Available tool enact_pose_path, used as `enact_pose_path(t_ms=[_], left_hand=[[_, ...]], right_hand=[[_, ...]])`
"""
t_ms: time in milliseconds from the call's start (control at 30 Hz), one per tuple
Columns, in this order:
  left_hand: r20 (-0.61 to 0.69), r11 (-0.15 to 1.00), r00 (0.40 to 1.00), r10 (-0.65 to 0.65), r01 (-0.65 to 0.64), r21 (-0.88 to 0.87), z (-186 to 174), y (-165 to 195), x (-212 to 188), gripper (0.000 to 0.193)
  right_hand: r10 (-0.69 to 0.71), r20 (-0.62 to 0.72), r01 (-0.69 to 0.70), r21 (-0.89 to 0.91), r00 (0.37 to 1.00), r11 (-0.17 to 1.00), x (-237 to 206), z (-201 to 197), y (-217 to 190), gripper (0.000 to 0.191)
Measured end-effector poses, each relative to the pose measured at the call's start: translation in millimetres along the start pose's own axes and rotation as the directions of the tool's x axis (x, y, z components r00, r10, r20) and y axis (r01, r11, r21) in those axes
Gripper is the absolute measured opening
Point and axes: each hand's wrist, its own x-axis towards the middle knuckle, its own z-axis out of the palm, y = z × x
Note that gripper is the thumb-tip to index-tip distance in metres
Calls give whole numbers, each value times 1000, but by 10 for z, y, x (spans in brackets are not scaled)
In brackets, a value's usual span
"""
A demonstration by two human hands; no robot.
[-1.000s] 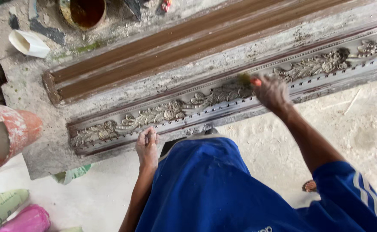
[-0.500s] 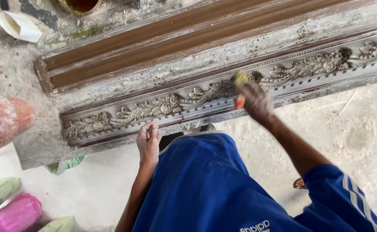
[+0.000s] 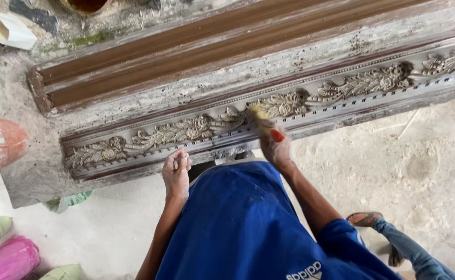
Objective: The person handles white fiber strands in a bucket, opens a gypsum casting powder bag, and scoops powder into a bowl. They then use a paintbrush to apply a gypsum slurry onto ornate plaster molding pieces laid on a workbench, brushing along the carved surfaces.
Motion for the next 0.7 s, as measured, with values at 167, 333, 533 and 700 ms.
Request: enact_pose_path(t_ms=[167, 333, 533, 700], left_hand=[[-21, 995, 998, -53, 55, 82, 72, 133, 39, 24], [-63, 998, 997, 54, -52, 22, -82, 238, 92, 24], [-153, 1000, 988, 3, -1, 16, -346, 251, -69, 27], [-127, 998, 992, 4, 3, 59, -471, 350, -91, 29]], right_hand=[[-47, 64, 36, 167, 997, 985, 441, -391, 560, 22], [305, -137, -335, -378, 942, 863, 1211, -1223, 1128, 33], [-38, -43, -2, -689, 998, 724, 1225, 148, -279, 55], [238, 583, -145, -201, 777, 969, 1346, 1475, -1661, 31]])
